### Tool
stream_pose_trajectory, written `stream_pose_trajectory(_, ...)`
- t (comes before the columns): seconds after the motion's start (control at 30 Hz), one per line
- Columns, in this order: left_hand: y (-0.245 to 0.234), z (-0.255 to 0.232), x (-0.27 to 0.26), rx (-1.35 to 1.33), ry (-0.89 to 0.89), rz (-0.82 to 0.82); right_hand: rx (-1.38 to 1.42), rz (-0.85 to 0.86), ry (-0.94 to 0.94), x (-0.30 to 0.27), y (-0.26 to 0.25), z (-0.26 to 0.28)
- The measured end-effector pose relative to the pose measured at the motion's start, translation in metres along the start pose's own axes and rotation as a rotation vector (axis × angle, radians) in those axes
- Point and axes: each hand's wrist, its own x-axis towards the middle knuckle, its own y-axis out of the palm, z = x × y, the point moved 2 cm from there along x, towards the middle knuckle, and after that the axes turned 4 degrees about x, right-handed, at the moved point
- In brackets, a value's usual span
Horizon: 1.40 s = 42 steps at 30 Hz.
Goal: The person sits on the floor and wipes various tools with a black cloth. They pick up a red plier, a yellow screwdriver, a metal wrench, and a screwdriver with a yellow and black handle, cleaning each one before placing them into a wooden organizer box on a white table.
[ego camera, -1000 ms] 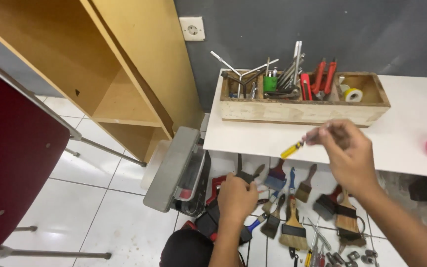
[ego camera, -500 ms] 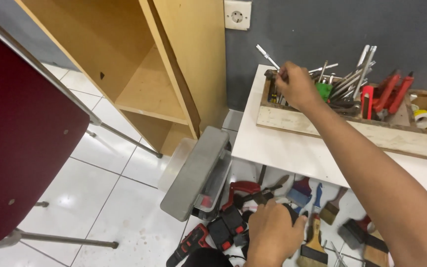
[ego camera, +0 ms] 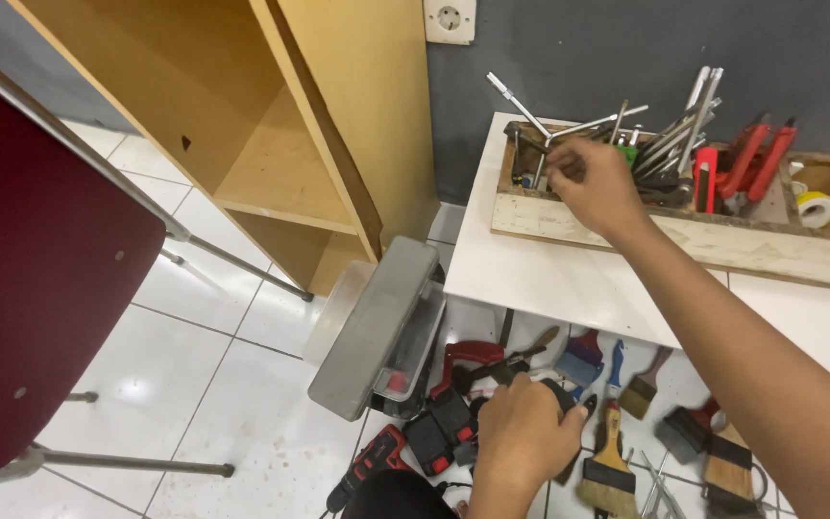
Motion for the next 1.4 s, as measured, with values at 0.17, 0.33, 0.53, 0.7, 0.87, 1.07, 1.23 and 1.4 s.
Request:
stream_pose_trajectory(0.17, 0.003, -0.007, 0.004, -0.077, 0.049, -0.206, 0.175, 0.038, 0.186, -0.06, -0.056, 0.043)
stream_pose_trajectory(0.33, 0.006, -0.024, 0.0, -0.208, 0.115, -0.267, 0.624, 0.082, 0.275, -0.14, -0.106, 0.059)
stream_pose_trajectory(0.53, 0.029, -0.052, 0.022, -0.305, 0.056, -0.151, 0.977, 0.257, 0.55, -0.239, -0.105, -0.033)
stream_pose_trajectory(0.7, 0.096, -0.067, 0.054, -0.166, -0.021, 0.12, 1.201, -0.1, 1.04, -0.324, -0.048, -0.162)
stream_pose_trajectory(0.87, 0.232, -0.014, 0.104, -0.061, -0.061, 0.265, 0.692, -0.348, 1.398, -0.453, 0.019, -0.244)
stream_pose_trajectory(1.07, 0.304, 0.029, 0.113, 0.289, -0.031, 0.355, 0.216, 0.175, 1.449, -0.524, 0.05, -0.238)
stream_pose_trajectory(1.23, 0.274, -0.003, 0.094, 0.464, 0.195, 0.467, 0.051, 0.218, 1.404, -0.512, 0.046, -0.22)
stream_pose_trajectory(1.4, 0.292, 0.002, 0.107, 0.648, 0.276, 0.506, 0.068, 0.316, 1.443, -0.502, 0.045, -0.205)
